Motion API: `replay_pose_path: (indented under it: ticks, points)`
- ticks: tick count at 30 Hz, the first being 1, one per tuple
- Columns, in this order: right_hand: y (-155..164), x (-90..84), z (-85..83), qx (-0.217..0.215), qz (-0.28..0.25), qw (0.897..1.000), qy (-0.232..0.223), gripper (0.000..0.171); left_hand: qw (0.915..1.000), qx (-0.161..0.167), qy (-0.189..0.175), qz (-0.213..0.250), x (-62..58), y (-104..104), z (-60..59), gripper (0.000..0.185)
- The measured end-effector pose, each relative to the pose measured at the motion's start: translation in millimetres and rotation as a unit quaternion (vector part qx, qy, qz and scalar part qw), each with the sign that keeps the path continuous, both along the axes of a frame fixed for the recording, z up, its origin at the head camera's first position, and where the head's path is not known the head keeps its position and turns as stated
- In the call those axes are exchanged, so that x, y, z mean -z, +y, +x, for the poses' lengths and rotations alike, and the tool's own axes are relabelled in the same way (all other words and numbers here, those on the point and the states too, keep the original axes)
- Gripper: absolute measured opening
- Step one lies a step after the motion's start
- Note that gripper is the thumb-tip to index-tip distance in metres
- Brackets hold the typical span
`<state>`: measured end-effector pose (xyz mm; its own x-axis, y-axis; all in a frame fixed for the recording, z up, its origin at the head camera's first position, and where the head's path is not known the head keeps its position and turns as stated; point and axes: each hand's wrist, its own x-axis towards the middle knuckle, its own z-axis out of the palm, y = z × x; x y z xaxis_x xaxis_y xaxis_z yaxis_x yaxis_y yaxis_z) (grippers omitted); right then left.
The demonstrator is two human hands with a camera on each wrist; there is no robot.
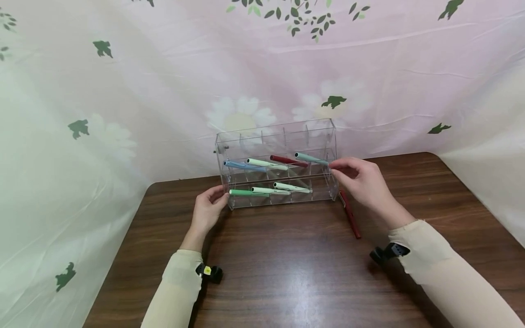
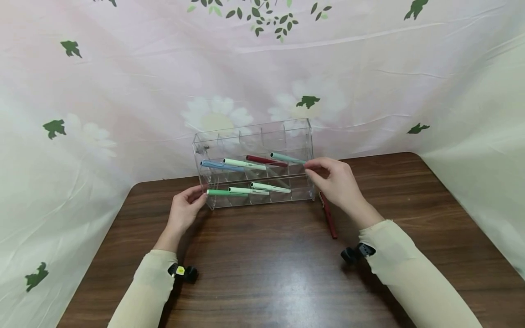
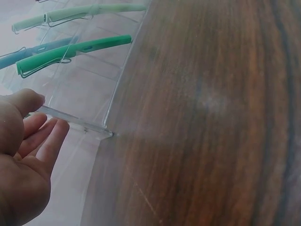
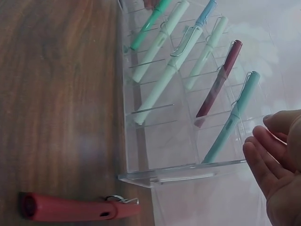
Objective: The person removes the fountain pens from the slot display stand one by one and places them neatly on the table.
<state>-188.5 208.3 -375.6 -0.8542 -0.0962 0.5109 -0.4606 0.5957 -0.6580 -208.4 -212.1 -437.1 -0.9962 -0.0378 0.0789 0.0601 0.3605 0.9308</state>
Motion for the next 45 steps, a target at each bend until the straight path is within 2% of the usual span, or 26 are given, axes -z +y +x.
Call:
replay_pose_path:
  ticks: [8, 20, 31, 39, 45]
  points:
    - [-9.5, -11.9, -13.7, -0.013, 0.005, 1.0, -0.018, 0.018, 1.0, 0.003, 0.004, 0.004, 0.0, 1.1, -0.2, 0.036]
    - [-18.7, -19.7, -28.3, -0.008, 0.033, 0.999, 0.008, 0.017, 0.9999, -0.003, -0.003, -0.011, -1.4, 1.5, 1.2, 0.036]
    - [-26.4, -27.7, -36.2, -0.02, 0.081, 0.995, -0.053, 0.021, 0.9999, -0.004, -0.005, -0.012, -3.2, 1.3, 3.9, 0.037]
    - [-32.4, -23.5, -42.0, -0.028, 0.076, 0.993, -0.081, 0.021, 0.9999, -0.004, 0.0, -0.011, -0.1, 0.2, 3.6, 0.036]
    - [-35.0, -24.4, -41.8, -0.027, 0.076, 0.993, -0.083, 0.022, 0.9999, -0.002, 0.003, -0.01, -0.9, 1.4, 2.9, 0.035]
